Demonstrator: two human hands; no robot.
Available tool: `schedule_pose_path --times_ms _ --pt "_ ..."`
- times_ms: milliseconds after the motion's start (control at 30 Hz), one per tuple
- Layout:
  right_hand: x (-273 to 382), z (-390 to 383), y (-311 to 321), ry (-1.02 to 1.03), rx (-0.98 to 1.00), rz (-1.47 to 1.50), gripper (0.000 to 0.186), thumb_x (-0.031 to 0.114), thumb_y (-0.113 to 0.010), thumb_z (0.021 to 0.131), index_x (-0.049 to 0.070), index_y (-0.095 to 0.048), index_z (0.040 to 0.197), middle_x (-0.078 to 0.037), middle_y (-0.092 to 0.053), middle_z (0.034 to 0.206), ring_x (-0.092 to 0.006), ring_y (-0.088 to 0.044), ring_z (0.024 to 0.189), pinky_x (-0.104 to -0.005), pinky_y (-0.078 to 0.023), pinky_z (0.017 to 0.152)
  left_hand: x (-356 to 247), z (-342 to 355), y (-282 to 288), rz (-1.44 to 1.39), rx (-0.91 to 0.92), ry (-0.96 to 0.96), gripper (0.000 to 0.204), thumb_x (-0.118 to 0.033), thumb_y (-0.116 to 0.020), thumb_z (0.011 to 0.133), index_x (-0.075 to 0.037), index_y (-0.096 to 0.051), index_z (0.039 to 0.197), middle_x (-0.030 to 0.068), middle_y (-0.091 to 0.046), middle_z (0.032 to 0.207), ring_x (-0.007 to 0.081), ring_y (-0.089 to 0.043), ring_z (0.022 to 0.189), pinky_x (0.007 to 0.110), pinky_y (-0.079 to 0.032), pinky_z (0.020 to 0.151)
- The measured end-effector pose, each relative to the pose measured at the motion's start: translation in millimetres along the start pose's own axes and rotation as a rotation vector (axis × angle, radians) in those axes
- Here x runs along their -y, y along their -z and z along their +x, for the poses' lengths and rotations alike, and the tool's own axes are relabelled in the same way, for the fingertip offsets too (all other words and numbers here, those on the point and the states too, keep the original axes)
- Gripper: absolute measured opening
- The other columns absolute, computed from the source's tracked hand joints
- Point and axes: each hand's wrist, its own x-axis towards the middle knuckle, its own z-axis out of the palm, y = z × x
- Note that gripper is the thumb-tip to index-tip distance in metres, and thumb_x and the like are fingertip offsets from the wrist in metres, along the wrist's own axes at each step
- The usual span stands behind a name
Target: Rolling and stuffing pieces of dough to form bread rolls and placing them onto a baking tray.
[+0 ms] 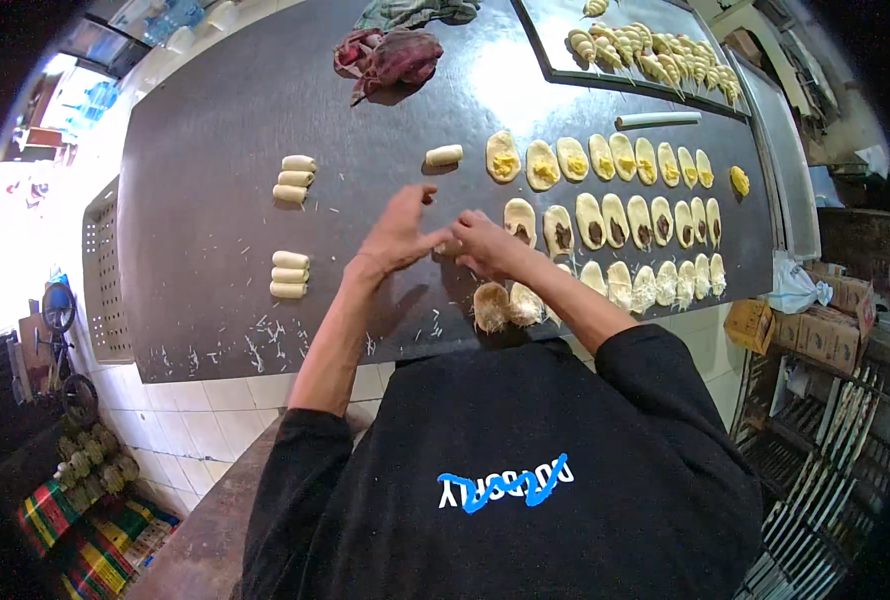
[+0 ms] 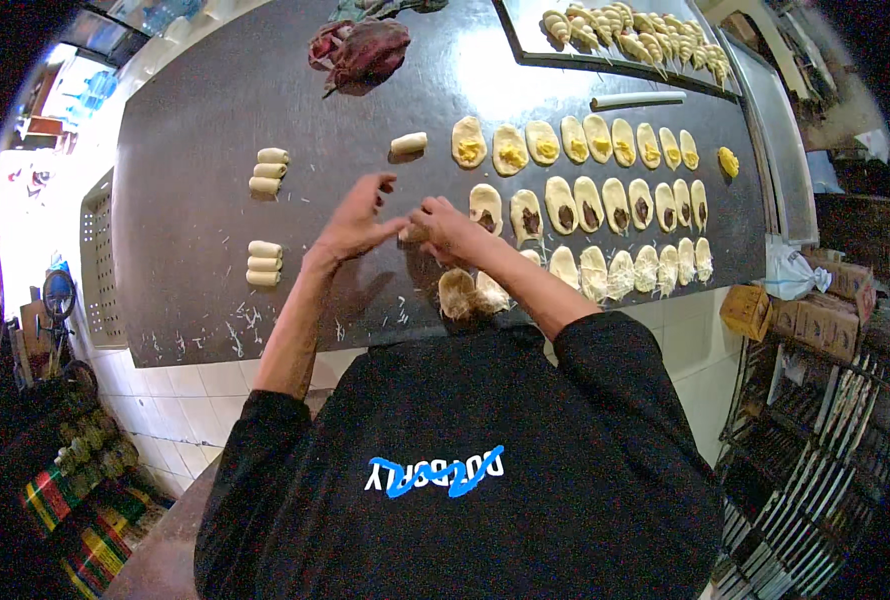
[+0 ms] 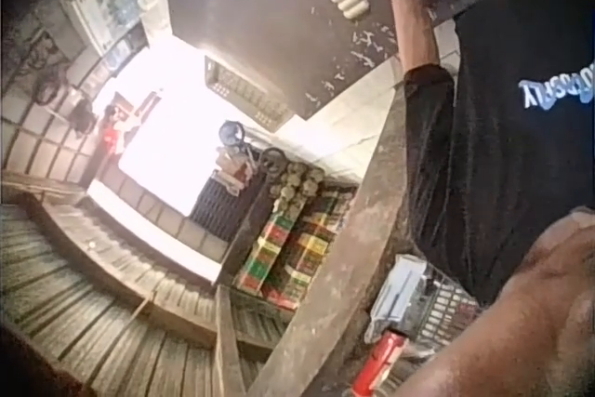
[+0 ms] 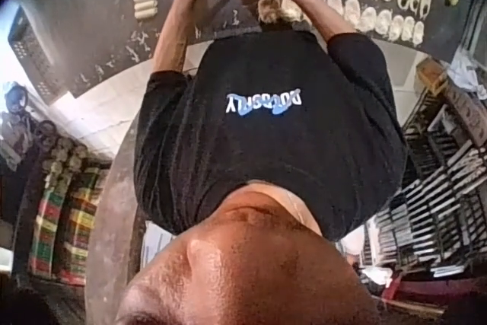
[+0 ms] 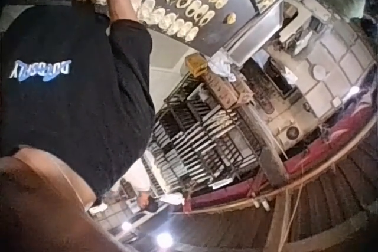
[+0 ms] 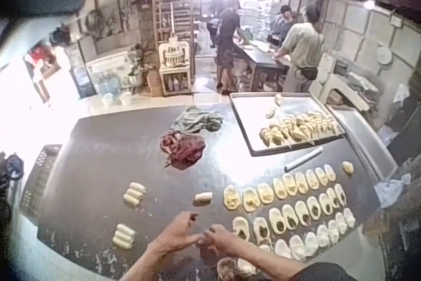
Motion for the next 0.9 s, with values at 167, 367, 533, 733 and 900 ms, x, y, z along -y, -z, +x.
schedule_pose_path --times_ms 167,367,533,733,900 --pt "-3 -22 -31 -0.104 -0.171 0.037 0.072 0.002 -0.074 0.070 0.006 -0.044 0.135 -0.019 -0.057 0.113 -0.0405 -0.053 0.109 -0.0424 -0.045 0.096 31 -23 -55 0.090 0.305 0.081 0.088 -0.006 -0.078 0.069 -0.001 -0.030 0.142 0.0173 -0.061 0.111 0.0392 -0.057 0.103 0.045 -0.046 0.091" --pt "32 -43 -25 -0.360 -0.519 0.079 0.066 -0.007 -0.065 0.074 0.002 -0.042 0.135 -0.018 -0.058 0.106 -0.0347 -0.057 0.102 -0.0414 -0.046 0.092 11 -63 -65 0.098 -0.060 0.057 0.084 0.000 -0.071 0.070 0.000 -0.030 0.143 0.0176 -0.061 0.105 0.0371 -0.056 0.099 0.044 -0.047 0.089" --pt "26 -14 -15 -0.338 -0.507 0.249 0.063 -0.007 -0.064 0.075 0.002 -0.043 0.134 -0.016 -0.061 0.100 -0.0311 -0.062 0.092 -0.0374 -0.050 0.083 10 -26 -63 -0.081 -0.219 0.217 0.079 0.004 -0.068 0.070 0.001 -0.033 0.141 0.0182 -0.052 0.116 0.0286 -0.058 0.090 0.038 -0.050 0.081" --pt "-14 58 17 -0.347 -0.797 0.133 0.054 -0.005 -0.064 0.078 0.001 -0.046 0.128 -0.017 -0.061 0.097 -0.0313 -0.062 0.089 -0.0379 -0.050 0.082 27 57 -48 -0.103 -0.357 0.294 0.080 0.003 -0.069 0.070 0.001 -0.032 0.142 0.0193 -0.044 0.125 0.0232 -0.060 0.086 0.033 -0.053 0.079" --pt "-29 74 32 -0.393 -0.694 0.189 0.055 -0.005 -0.066 0.074 0.001 -0.048 0.126 -0.018 -0.056 0.108 -0.0353 -0.058 0.097 -0.0392 -0.051 0.083 35 78 -37 0.034 -0.276 0.239 0.069 0.001 -0.067 0.071 0.001 -0.042 0.134 0.0204 -0.046 0.122 0.0317 -0.058 0.097 0.038 -0.051 0.086"
